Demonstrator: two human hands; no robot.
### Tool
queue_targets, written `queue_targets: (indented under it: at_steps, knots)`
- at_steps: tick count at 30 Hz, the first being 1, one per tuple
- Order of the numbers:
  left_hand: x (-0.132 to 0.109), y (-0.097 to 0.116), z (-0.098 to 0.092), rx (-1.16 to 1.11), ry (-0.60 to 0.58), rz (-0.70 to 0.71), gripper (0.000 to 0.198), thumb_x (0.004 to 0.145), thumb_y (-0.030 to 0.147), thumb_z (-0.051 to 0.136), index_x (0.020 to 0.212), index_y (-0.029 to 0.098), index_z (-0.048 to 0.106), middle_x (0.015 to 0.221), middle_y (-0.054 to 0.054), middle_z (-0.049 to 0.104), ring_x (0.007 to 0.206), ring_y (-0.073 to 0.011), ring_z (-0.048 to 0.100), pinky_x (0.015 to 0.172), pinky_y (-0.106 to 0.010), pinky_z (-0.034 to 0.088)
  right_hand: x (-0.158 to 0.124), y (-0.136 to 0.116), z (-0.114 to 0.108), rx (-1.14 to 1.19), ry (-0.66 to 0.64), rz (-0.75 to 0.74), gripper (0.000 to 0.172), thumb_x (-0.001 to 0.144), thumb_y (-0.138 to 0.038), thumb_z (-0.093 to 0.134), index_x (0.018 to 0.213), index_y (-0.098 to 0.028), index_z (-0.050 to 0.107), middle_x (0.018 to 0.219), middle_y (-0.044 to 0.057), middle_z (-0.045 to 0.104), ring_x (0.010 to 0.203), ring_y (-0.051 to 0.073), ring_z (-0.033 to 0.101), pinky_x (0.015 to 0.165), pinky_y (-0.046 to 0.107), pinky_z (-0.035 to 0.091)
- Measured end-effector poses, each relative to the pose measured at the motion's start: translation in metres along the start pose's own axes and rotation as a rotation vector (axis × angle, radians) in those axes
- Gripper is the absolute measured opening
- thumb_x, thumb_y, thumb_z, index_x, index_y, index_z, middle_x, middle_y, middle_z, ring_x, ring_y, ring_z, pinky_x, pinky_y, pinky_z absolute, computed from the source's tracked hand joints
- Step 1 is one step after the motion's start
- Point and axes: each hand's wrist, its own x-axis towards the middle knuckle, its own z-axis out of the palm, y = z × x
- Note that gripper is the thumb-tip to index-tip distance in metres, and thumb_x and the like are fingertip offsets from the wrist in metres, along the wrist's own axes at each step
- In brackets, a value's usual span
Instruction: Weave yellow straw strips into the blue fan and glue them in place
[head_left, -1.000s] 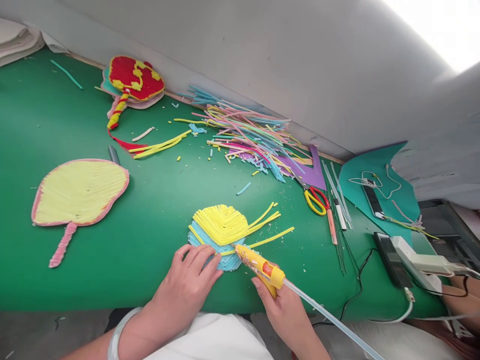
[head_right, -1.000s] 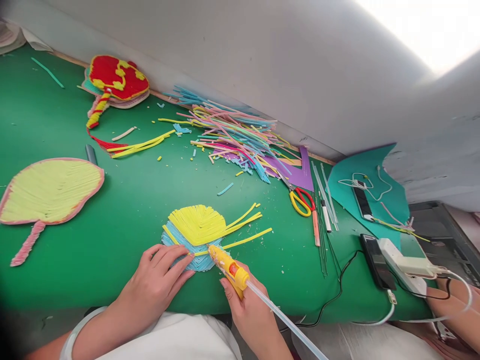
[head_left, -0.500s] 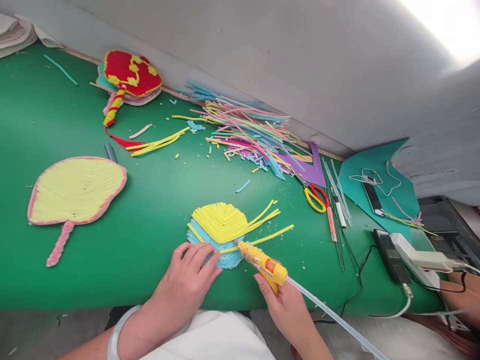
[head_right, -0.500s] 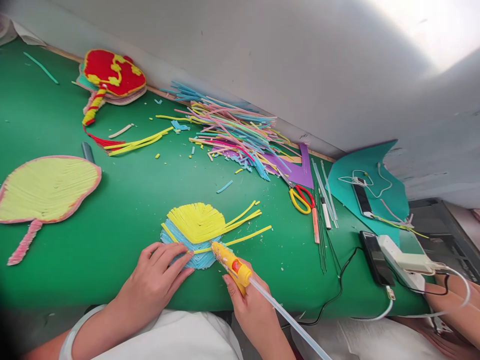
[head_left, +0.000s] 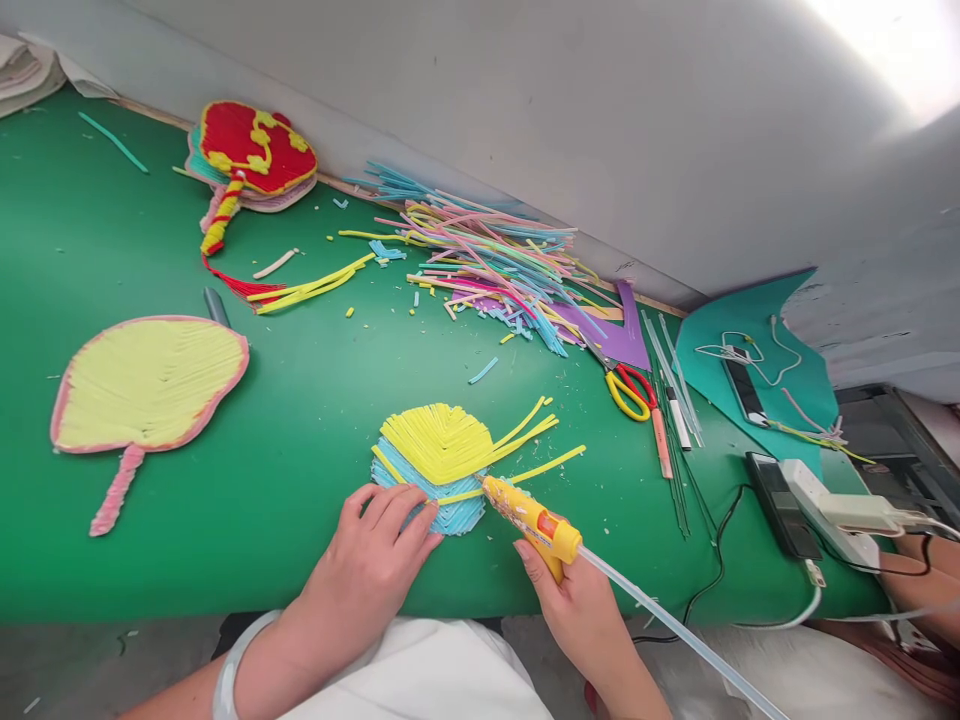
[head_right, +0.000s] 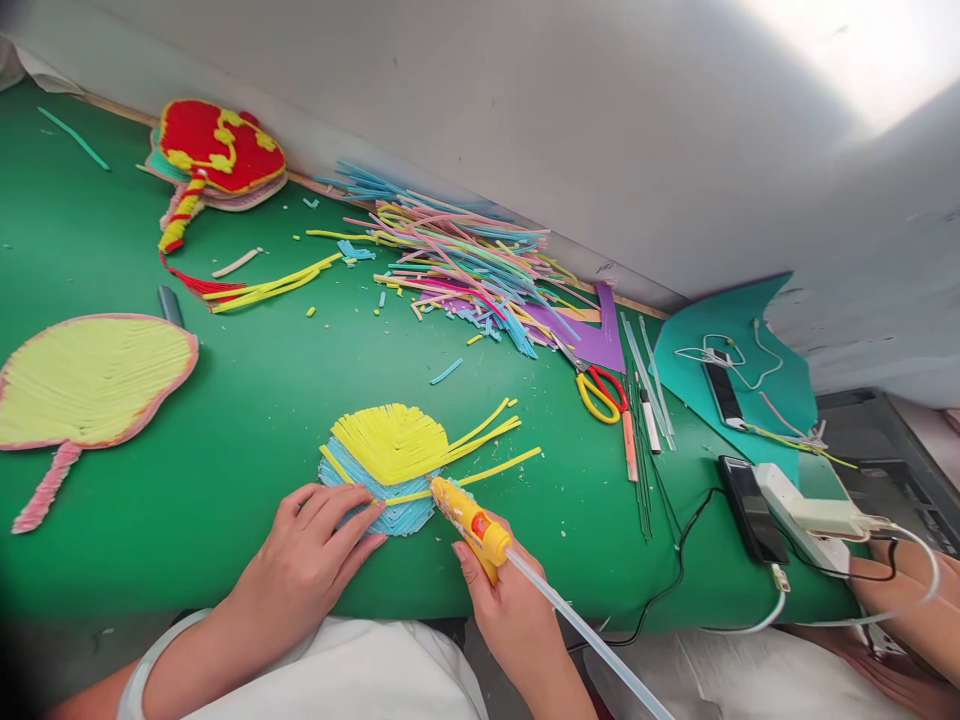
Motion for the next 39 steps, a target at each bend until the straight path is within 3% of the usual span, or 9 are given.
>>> queue_targets:
  at_steps: [16,31,39]
  knots:
    - [0.0014,-0.0005,-0.0006,-0.015,0.007,0.006,0.015,0.1,0.019,0.051,0.108,0.014,0.063,0.103,-0.01,0.069,0.098,-0.023,0.063,0.09,-0.043,0.038,0.005,0.0008,-0.0043,-0.034,0.01,-0.001,0.041,0.095,-0.049,0.048,0.117,-0.019,0.066,0.102,0.009,0.075,0.086,0.023,0.072,0.075,0.033,0.06]
    - [0.0011,-0.0004,-0.0012,-0.018,-0.002,0.008,0.015,0.098,0.017,0.053,0.108,0.013,0.064,0.104,-0.01,0.069,0.098,-0.0239,0.062,0.092,-0.044,0.038,0.0044,0.0024,-0.0069,-0.028,0.009,0.044,0.044,0.095,-0.052,0.047,0.117,-0.02,0.066,0.095,0.009,0.076,0.084,0.024,0.071,0.077,0.036,0.06]
    - [0.0038,-0.0009,-0.002,-0.027,0.018,0.012,0.015,0.098,0.017,0.053,0.106,0.013,0.064,0.103,-0.01,0.069,0.095,-0.0232,0.063,0.09,-0.042,0.038,0.0045,0.0027,-0.0076,-0.039,0.028,0.025,0.042,0.096,-0.05,0.047,0.118,-0.02,0.066,0.107,0.01,0.075,0.092,0.024,0.071,0.08,0.034,0.059]
